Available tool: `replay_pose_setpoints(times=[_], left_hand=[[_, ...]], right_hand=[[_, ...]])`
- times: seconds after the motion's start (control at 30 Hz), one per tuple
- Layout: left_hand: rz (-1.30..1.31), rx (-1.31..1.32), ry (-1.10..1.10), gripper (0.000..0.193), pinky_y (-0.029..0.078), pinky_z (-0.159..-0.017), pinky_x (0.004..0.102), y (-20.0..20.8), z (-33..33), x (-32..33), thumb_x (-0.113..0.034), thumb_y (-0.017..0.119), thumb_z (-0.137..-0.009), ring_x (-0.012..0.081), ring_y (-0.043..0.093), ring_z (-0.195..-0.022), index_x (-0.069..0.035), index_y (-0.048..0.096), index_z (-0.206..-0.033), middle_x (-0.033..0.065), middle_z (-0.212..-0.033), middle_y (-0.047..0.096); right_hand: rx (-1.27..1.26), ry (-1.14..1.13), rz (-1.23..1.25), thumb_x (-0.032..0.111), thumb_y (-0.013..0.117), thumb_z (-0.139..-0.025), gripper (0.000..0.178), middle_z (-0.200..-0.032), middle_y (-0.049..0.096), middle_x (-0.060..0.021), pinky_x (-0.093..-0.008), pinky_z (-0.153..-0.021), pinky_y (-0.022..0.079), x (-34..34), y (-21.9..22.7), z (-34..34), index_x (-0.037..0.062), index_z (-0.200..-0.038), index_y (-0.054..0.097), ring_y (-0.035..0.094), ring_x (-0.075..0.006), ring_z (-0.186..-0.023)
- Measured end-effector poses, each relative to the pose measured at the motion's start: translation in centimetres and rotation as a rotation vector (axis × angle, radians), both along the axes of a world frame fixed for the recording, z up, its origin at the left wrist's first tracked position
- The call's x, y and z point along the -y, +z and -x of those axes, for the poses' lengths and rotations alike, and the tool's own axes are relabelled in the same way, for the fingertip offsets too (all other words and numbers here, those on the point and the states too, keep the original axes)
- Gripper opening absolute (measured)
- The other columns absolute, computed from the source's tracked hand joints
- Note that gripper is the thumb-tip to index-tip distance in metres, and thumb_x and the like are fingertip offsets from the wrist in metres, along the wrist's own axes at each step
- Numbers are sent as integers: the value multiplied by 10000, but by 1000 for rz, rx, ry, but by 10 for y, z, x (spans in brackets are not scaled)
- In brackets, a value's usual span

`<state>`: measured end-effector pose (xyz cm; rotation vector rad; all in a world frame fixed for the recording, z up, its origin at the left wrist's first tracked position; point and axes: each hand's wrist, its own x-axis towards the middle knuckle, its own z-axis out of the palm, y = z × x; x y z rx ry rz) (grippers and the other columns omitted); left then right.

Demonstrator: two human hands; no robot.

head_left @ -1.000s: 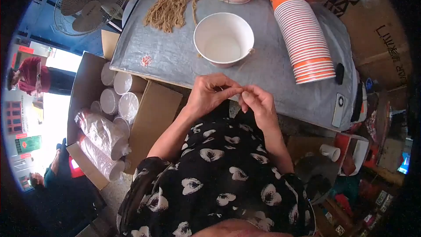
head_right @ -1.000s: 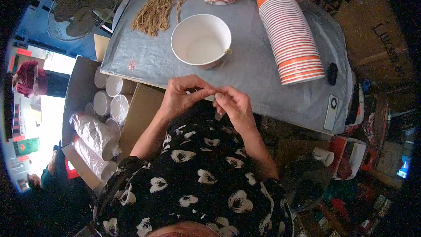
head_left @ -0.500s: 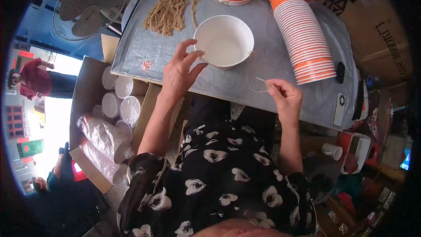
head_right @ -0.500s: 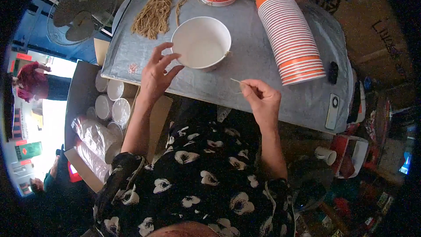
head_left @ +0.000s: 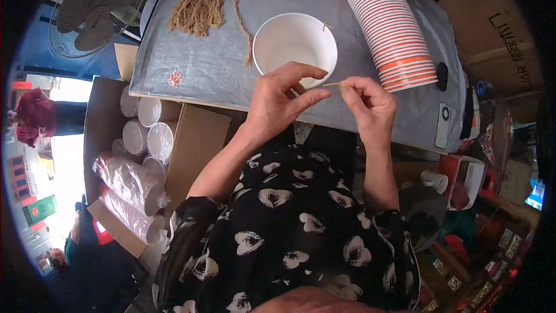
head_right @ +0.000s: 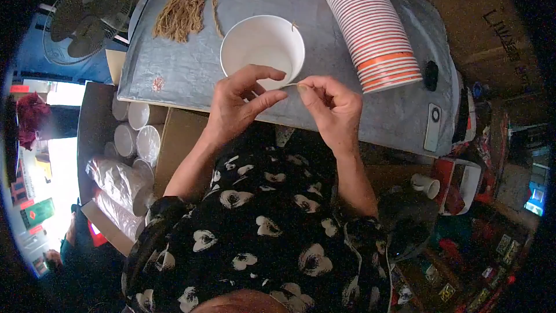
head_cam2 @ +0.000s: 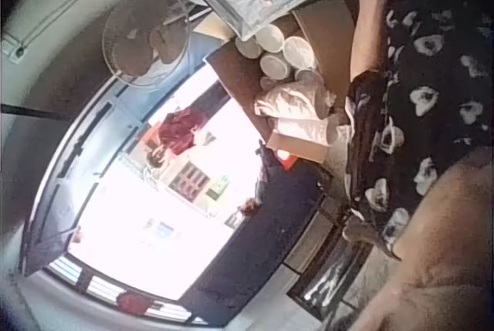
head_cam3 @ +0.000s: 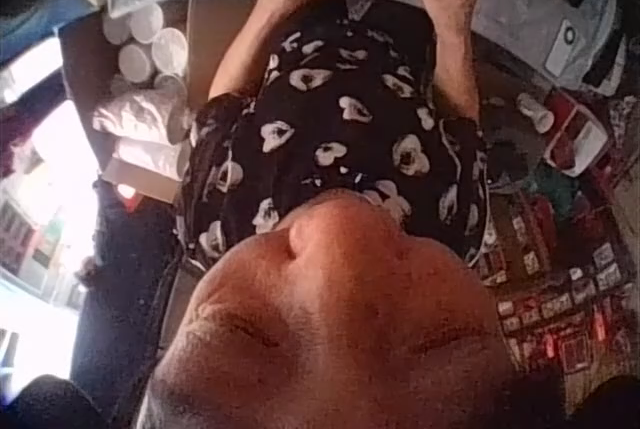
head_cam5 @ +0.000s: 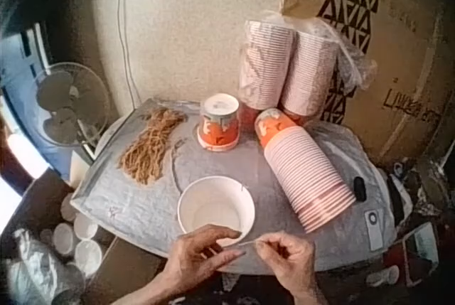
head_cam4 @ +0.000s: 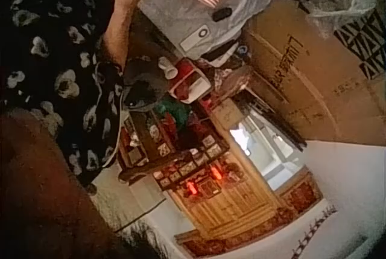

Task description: Attaching thin ropes to paper cups by threading them through pre-punched holes and tying knots to create handles.

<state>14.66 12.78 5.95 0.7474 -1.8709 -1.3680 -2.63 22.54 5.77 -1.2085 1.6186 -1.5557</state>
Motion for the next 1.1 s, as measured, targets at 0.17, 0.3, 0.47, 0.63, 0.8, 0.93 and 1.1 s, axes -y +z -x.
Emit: replay_pose_setpoints(times=[0.17, 0.3, 0.47, 0.63, 0.8, 0.93, 1.1], left_hand=[[-16, -9, -16, 179, 518, -570, 273, -15, 0, -1, -127, 791, -837, 124, 650, -658, -23, 720, -964, 61, -886, 713], [143, 47, -57, 115, 523, -581, 264, -19, -6, 0, -83, 760, -855, 140, 659, -699, -32, 717, -949, 60, -917, 711], [446, 262, -47, 300, 579, -639, 296, -9, -42, 39, -66, 766, -824, 179, 697, -863, -81, 692, -1114, 69, -1277, 639], [559, 494, 21, 321, 583, -681, 358, -13, -64, 62, -250, 788, -805, 231, 710, -804, -137, 692, -1090, 5, -1254, 638], [658, 477, 18, 209, 572, -672, 392, -31, -47, 41, -269, 763, -831, 259, 697, -804, -154, 695, -992, 8, -1114, 642], [608, 504, 34, 253, 576, -719, 407, -19, -53, 43, -254, 747, -835, 300, 694, -890, -137, 678, -1049, 19, -1203, 639], [595, 390, -33, 196, 568, -740, 380, -35, -61, 46, -105, 742, -830, 281, 700, -907, -103, 681, -1016, 68, -1119, 670]], right_hand=[[8, 16, -9, 89, 717, -911, 96, -681, 548, 86, -174, -538, 345, -2, -4, -1, 1, -947, 710, 444, 3, -609], [21, 37, -51, 115, 710, -919, 110, -697, 565, 82, -181, -549, 359, -2, -8, 1, 6, -937, 705, 457, 0, -620], [-3, -131, 4, 124, 686, -929, 115, -775, 608, 64, -182, -617, 409, 8, 6, 32, 18, -969, 699, 508, -17, -688], [-105, -215, 279, 92, 676, -931, 115, -811, 614, 55, -168, -619, 406, 33, 57, 45, 4, -1004, 690, 508, -16, -700], [-20, 474, 524, 86, 689, -913, 101, -851, 676, -15, -229, -726, 498, 47, 90, -5, 2, -969, 691, 617, -84, -786], [-193, 573, 199, 115, 703, -898, 129, -839, 695, -56, -276, -754, 520, 48, 85, -11, -11, -913, 681, 647, -110, -810], [-421, 379, -62, 104, 663, -911, 129, -765, 671, -59, -278, -696, 516, 72, 19, 6, -24, -909, 653, 623, -97, -724]])
